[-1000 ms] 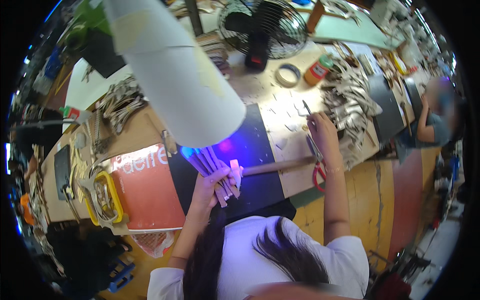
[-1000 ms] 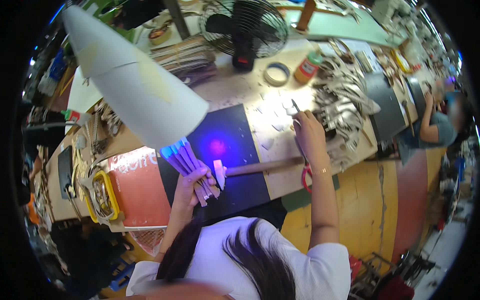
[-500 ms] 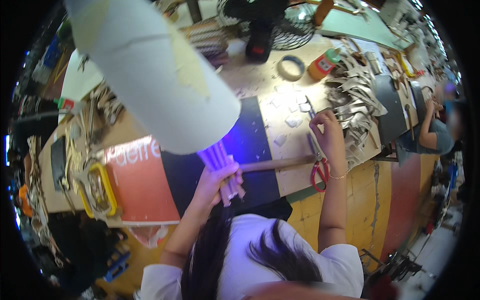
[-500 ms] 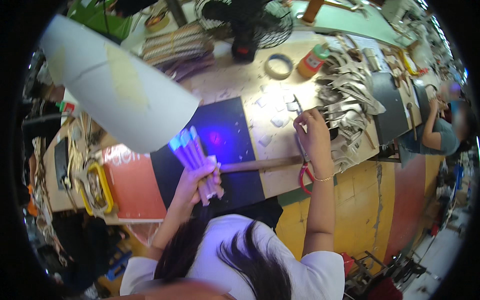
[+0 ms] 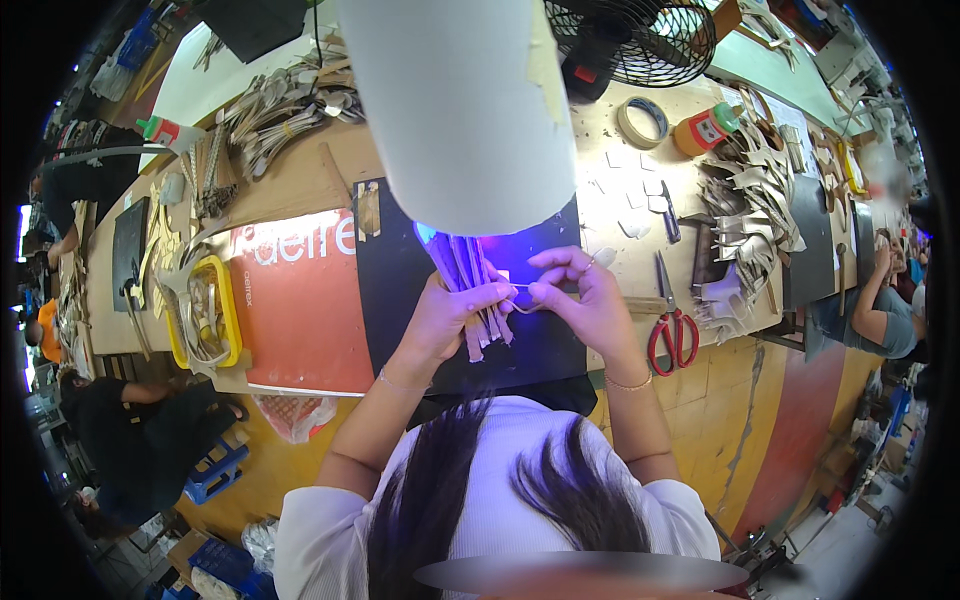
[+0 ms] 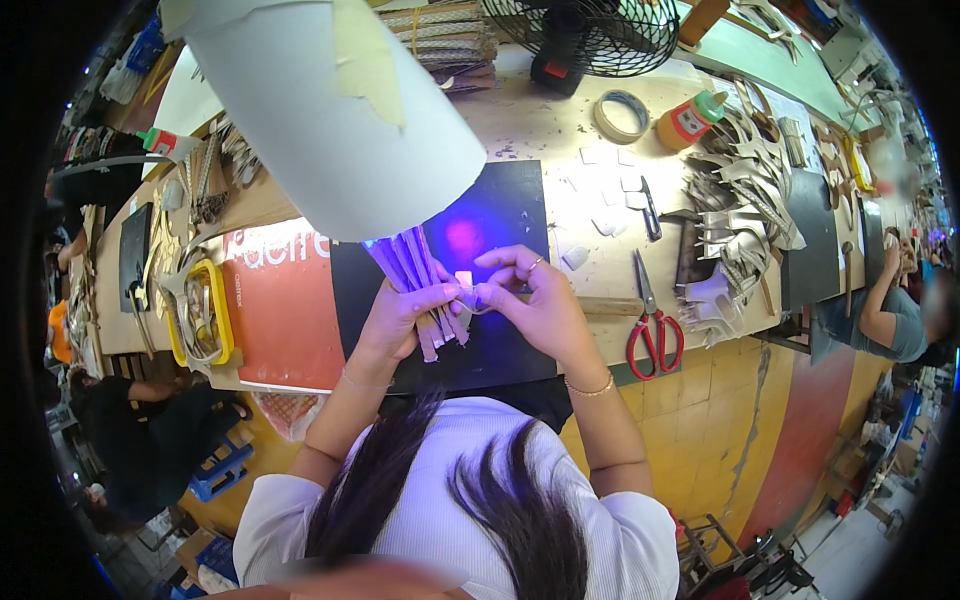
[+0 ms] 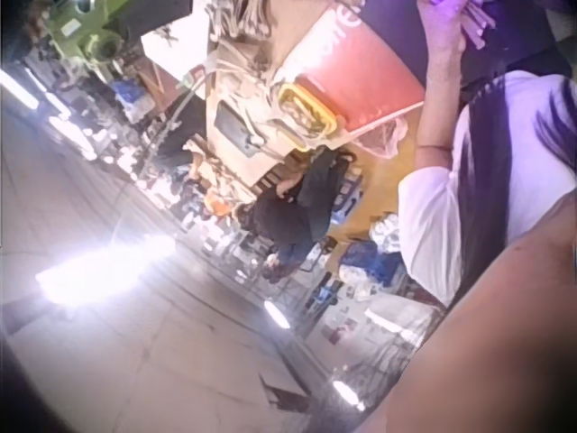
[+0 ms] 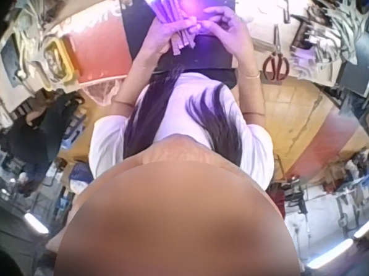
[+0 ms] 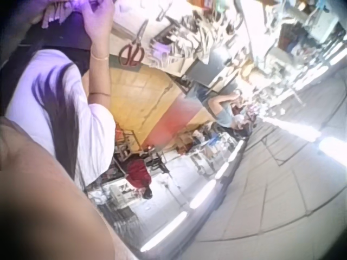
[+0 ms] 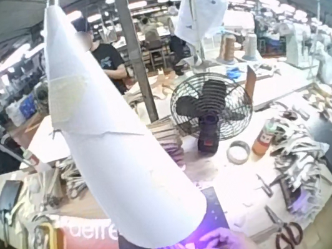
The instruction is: The person repeatedly places flat decorative pieces on a work surface, uses a hammer to tap them, and trims edges with scissors. They then bundle the finished pieces and handle a larger curved decorative item.
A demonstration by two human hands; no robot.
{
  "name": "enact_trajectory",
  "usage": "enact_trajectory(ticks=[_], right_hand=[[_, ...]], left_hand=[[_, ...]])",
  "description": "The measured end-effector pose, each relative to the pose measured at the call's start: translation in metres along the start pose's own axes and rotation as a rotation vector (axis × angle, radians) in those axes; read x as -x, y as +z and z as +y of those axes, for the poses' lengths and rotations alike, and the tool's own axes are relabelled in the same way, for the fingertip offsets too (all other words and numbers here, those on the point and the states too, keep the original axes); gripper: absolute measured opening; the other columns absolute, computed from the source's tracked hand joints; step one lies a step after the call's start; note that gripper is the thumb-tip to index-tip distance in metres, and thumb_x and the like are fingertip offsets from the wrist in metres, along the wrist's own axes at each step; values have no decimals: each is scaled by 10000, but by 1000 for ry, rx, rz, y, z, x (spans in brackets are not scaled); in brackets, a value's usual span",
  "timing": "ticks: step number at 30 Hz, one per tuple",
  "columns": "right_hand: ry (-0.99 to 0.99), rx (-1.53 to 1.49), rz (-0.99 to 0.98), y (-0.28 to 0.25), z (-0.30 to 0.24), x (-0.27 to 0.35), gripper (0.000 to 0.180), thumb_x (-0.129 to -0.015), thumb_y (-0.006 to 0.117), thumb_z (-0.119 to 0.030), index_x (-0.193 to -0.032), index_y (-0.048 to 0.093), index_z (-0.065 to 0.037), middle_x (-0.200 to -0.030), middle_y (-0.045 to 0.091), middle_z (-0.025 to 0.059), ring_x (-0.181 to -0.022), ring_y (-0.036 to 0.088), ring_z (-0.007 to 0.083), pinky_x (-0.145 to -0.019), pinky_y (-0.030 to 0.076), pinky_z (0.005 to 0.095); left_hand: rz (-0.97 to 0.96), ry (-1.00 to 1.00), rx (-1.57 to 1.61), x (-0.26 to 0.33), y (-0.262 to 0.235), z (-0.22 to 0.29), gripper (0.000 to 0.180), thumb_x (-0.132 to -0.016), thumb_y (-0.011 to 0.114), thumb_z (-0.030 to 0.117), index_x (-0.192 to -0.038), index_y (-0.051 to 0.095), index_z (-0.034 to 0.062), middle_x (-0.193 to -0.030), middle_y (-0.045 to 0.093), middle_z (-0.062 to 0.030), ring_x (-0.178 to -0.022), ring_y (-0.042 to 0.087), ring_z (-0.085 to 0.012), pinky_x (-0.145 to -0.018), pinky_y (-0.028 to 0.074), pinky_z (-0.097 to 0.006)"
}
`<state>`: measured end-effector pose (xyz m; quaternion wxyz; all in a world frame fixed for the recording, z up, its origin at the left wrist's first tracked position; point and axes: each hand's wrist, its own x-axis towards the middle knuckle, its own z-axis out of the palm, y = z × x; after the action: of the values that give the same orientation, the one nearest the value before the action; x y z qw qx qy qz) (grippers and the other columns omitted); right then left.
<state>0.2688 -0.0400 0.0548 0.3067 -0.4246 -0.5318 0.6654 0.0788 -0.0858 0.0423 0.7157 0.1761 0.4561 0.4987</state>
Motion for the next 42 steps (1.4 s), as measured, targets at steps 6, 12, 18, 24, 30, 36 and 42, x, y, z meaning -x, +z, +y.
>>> enact_trajectory(ticks=[6, 12, 18, 24, 30, 36, 42], right_hand=[[87, -947, -118, -4, 0, 4, 341, -931, 528, 37, -1247, 464, -77, -1276, 543, 197, -721, 661, 165, -728, 573, 286], [-115, -986, -164, -1, 15, -1, 343, -905, 685, -119, -1085, 393, -125, -1466, 360, 281, -799, 712, 209, -704, 594, 305], [-236, -531, 116, 2, 21, -9, 621, -811, 799, -265, -1243, 383, -101, -1419, 424, 181, -1206, 553, 326, -994, 492, 444], [-258, -363, -99, 16, 15, -11, 919, -709, 865, -283, -1398, 280, -117, -1418, 390, 155, -1301, 451, 320, -1067, 415, 462], [-501, 247, -452, -4, -58, -15, 876, -661, 865, -341, -1380, 423, -104, -1416, 473, 104, -1291, 477, 257, -1102, 331, 494], [-728, 583, -1004, 19, -72, 7, 546, -758, 775, -334, -1195, 616, -48, -1320, 580, 94, -1143, 590, 256, -1004, 405, 456], [-250, -862, -568, 0, -1, -2, 541, -885, 680, -384, -1240, 568, 9, -1308, 581, 120, -998, 656, 203, -910, 481, 424]], left_hand=[[-97, -82, 279, -1, -6, 3, 150, -848, 623, -1, -973, 543, 20, -811, 615, -121, -677, 624, -192, -603, 535, -320], [-149, -94, 301, -5, -5, 0, 127, -844, 635, 22, -947, 561, 10, -827, 618, -156, -673, 612, -210, -637, 532, -357], [-187, 5, 73, 3, 3, 1, 198, -831, 678, 68, -985, 583, -13, -884, 629, -143, -700, 640, -218, -652, 541, -360], [-267, -30, -102, 9, 14, 8, 216, -816, 722, 78, -971, 602, -13, -781, 647, -96, -637, 656, -165, -482, 533, -280], [-433, -414, -918, 4, -5, 26, 303, -768, 713, 72, -1049, 616, 11, -756, 645, -55, -636, 640, -128, -518, 522, -264], [-423, -326, -139, -9, -28, 13, 256, -796, 689, 82, -1021, 587, 14, -887, 628, -102, -734, 625, -189, -699, 534, -349], [-210, 17, 482, -2, -33, -2, 170, -828, 631, 74, -969, 558, 14, -789, 600, -122, -587, 603, -251, -577, 545, -364]])
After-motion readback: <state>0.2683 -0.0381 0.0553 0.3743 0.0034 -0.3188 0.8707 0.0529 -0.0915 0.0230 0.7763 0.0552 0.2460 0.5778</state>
